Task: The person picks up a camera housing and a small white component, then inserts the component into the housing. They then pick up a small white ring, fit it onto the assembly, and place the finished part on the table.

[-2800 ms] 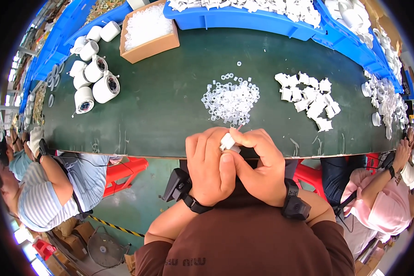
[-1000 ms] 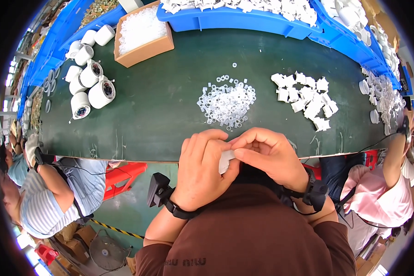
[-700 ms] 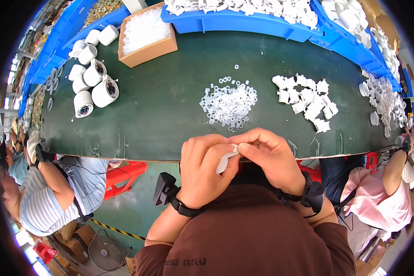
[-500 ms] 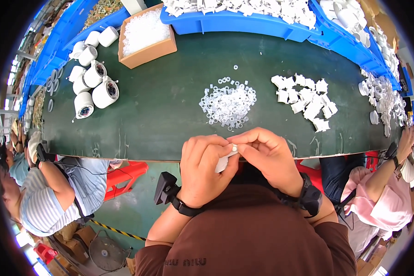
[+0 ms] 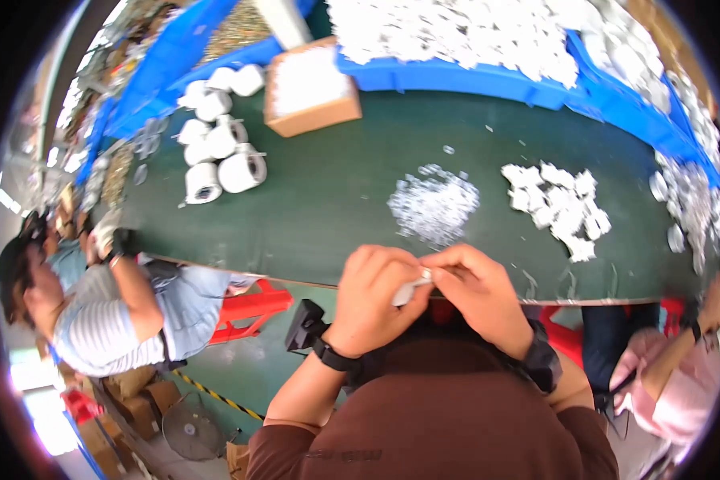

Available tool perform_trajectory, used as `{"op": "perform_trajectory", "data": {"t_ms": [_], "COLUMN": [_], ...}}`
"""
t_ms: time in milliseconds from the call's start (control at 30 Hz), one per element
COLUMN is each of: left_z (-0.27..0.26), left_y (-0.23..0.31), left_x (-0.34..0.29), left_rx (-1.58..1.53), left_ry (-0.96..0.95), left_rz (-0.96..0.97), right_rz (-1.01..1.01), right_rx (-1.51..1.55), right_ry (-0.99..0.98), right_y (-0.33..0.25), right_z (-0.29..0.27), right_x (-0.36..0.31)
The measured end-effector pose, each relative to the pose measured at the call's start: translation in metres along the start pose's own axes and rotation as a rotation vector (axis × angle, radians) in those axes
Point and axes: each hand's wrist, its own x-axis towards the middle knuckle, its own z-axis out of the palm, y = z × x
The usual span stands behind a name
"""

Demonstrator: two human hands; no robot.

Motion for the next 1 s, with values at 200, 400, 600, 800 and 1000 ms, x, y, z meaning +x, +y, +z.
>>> {"op": "perform_trajectory", "data": {"t_ms": [200, 400, 600, 800, 1000], "left_z": [-0.039, -0.071, -0.097, -0.133, -0.078], "left_y": [-0.031, -0.091, -0.2, -0.287, -0.174], "left_x": [0.003, 0.016, 0.051, 0.07, 0.083], "left_rx": [0.454, 0.817, 0.899, 0.879, 0.61], "left_ry": [-0.009, 0.011, 0.089, 0.139, 0.374], "left_rz": [-0.133, -0.27, -0.484, -0.56, -0.183], "right_rz": [-0.193, -0.179, -0.266, -0.291, -0.333], "right_rx": [-0.267, -0.245, -0.54, -0.453, -0.418], "right_ry": [0.164, 0.276, 0.261, 0.225, 0.218], "right_y": [-0.002, 0.001, 0.007, 0.011, 0.016], "right_z": [-0.031, -0.06, -0.066, -0.063, -0.069], "right_x": [-0.022, -0.035, -0.038, -0.035, -0.042]}}
